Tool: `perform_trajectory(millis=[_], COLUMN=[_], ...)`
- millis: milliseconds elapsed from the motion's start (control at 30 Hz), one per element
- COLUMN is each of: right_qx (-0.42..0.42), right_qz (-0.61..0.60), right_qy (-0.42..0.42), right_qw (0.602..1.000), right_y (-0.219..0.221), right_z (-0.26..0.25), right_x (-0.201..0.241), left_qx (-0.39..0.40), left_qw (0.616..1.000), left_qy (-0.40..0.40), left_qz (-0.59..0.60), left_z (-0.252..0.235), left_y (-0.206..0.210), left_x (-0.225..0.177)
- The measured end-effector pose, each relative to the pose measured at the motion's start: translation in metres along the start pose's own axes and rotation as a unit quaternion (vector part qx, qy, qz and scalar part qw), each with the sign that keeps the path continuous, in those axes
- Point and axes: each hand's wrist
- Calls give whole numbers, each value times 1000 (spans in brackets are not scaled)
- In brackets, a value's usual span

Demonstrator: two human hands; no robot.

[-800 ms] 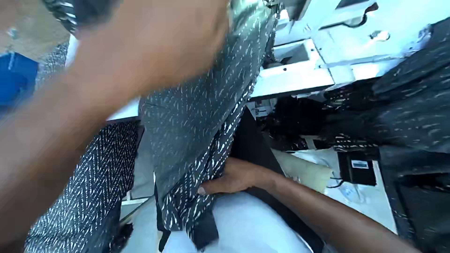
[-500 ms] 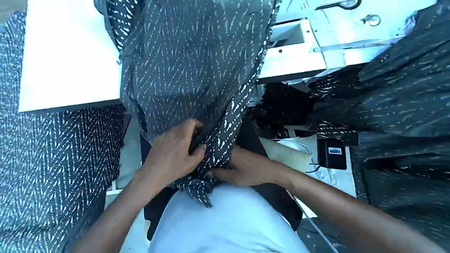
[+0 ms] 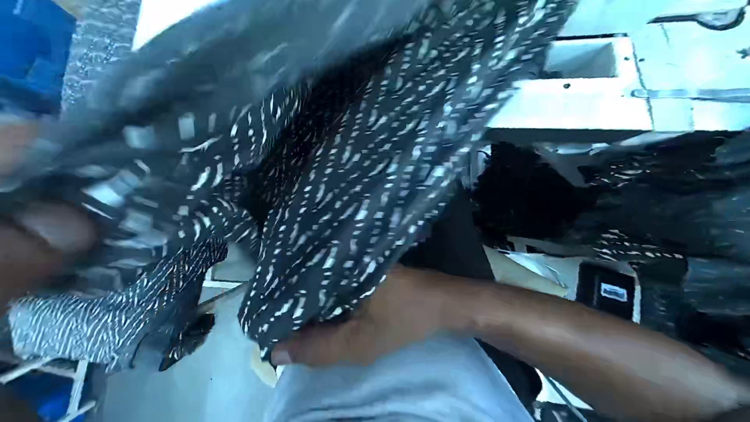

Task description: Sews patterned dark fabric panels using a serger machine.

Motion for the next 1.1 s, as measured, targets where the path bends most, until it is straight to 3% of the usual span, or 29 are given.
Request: perform_trajectory(millis=[67, 100, 167, 233, 333, 433, 500, 600, 700, 867, 967, 1100], right_qx=[42, 61, 85, 70, -13, -60, -51, -46, -55, -43, -38, 69], right_qz=[13, 42, 100, 104, 106, 171, 219, 280, 309, 338, 376, 425], right_qy=[11, 31, 91, 154, 216, 181, 142, 113, 104, 55, 1, -94], right_qw=[999, 997, 987, 980, 970, 967, 964, 952, 944, 938, 926, 898], right_y=[8, 7, 2, -3, -13, -11, -5, -4, -9, -5, -10, 11], right_z=[1, 10, 36, 63, 89, 91, 89, 88, 93, 89, 77, 27], right_x=[3, -2, -15, -27, -23, -17, -14, -3, 4, 2, 12, 22], left_qx=[171, 257, 382, 423, 338, 149, 68, 102, 113, 172, 167, 150], left_qw=[968, 944, 914, 903, 935, 977, 980, 970, 971, 973, 967, 956], left_qy=[162, 187, 113, 17, -24, 74, 157, 182, 152, 154, 177, 80], left_qz=[-82, -87, -80, -75, -107, -130, -102, -122, -143, -25, 80, 240], left_z=[-13, -23, -32, -32, -19, -12, -12, -14, -15, -23, -28, -21], left_y=[6, 24, 69, 111, 154, 179, 196, 218, 233, 234, 194, 114], left_x=[13, 33, 77, 107, 132, 120, 101, 91, 111, 133, 127, 114])
Point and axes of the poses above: each hand's wrist, its own z-axis away from the middle knuckle, its own y-axis out of the palm, x = y × z, and after that the axes turned 3 degrees about y, right-handed
